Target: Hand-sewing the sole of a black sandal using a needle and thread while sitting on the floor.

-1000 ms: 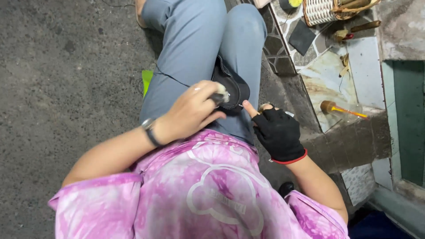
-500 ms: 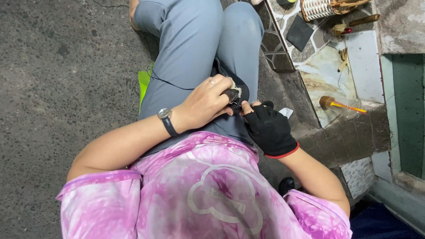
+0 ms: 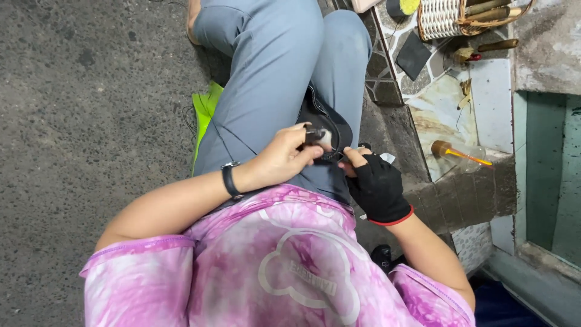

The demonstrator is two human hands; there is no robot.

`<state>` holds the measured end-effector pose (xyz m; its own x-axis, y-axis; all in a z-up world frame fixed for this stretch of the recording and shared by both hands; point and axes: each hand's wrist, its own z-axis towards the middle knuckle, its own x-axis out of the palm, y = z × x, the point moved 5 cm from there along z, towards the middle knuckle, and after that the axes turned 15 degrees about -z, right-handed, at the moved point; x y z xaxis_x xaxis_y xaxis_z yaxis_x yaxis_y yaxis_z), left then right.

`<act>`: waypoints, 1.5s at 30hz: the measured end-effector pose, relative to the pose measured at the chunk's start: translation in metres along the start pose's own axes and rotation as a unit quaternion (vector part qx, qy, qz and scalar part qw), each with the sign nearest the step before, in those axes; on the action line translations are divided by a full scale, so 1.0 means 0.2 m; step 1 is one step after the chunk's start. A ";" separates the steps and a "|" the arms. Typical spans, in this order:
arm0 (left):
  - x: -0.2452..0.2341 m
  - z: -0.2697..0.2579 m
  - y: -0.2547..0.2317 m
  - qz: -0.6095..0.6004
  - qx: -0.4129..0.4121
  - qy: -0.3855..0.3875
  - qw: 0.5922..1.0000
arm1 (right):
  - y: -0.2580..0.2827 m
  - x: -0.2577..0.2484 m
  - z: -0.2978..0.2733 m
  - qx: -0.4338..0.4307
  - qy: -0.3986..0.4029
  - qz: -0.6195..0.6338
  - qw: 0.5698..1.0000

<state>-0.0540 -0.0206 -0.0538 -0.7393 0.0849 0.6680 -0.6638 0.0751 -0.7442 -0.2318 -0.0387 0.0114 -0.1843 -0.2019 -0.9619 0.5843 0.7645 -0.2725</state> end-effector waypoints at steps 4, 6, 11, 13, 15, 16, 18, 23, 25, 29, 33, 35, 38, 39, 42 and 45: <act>0.07 0.01 -0.05 0.195 0.028 0.014 0.980 | -0.01 -0.01 -0.02 -0.013 -0.055 -0.013 0.998; 0.07 -0.01 0.06 0.037 -0.068 0.006 0.997 | 0.00 -0.05 -0.01 -0.041 -0.051 -0.070 0.995; 0.17 0.05 -0.15 0.055 0.031 -0.004 0.998 | -0.05 -0.26 -0.01 -0.030 0.037 -0.069 0.997; 0.14 0.07 -0.23 0.093 0.068 -0.014 0.993 | -0.07 -0.25 -0.06 -0.028 0.054 -0.092 0.994; 0.12 0.05 -0.45 0.420 0.276 0.008 0.865 | -0.08 -0.19 -0.12 -0.014 0.078 -0.059 0.995; 0.12 0.04 -0.49 0.421 0.275 0.014 0.864 | -0.06 -0.19 -0.08 -0.008 0.077 -0.057 0.995; 0.09 -0.02 -0.56 0.669 0.211 -0.112 0.704 | -0.03 -0.23 -0.04 0.036 0.030 0.015 0.999; 0.28 -0.01 -0.44 0.431 0.295 0.094 0.848 | -0.03 -0.13 -0.04 -0.027 0.045 -0.017 0.998; 0.24 -0.02 -0.28 0.466 0.327 0.119 0.814 | -0.04 -0.08 -0.07 -0.047 0.093 -0.021 0.994; 0.20 0.05 -0.18 0.495 0.340 0.125 0.789 | -0.01 -0.10 -0.06 -0.016 0.061 -0.066 0.996; 0.19 0.02 -0.18 0.520 0.362 0.144 0.760 | 0.01 -0.05 0.02 -0.024 -0.002 -0.121 0.992; 0.22 -0.02 -0.17 0.542 0.368 0.146 0.741 | 0.01 -0.04 0.02 -0.023 -0.007 -0.110 0.994; 0.25 -0.03 -0.27 0.477 0.302 0.168 0.808 | 0.00 -0.03 0.02 -0.023 -0.001 -0.078 0.997; 0.25 -0.02 -0.31 0.380 0.228 0.185 0.877 | 0.00 -0.03 0.01 -0.023 0.007 -0.060 0.998; 0.18 -0.02 -0.22 -0.055 -0.174 0.061 0.981 | -0.01 -0.03 0.00 -0.010 -0.025 0.032 0.999; 0.07 0.01 -0.04 -0.034 -0.097 -0.008 0.995 | -0.01 -0.03 0.02 0.020 -0.028 0.098 0.995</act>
<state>-0.0584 -0.0226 -0.0384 -0.6965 0.0580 0.7152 -0.6787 0.2699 -0.6830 -0.2293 -0.0422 0.0171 -0.0202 -0.0857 -0.9961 0.6356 0.7680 -0.0790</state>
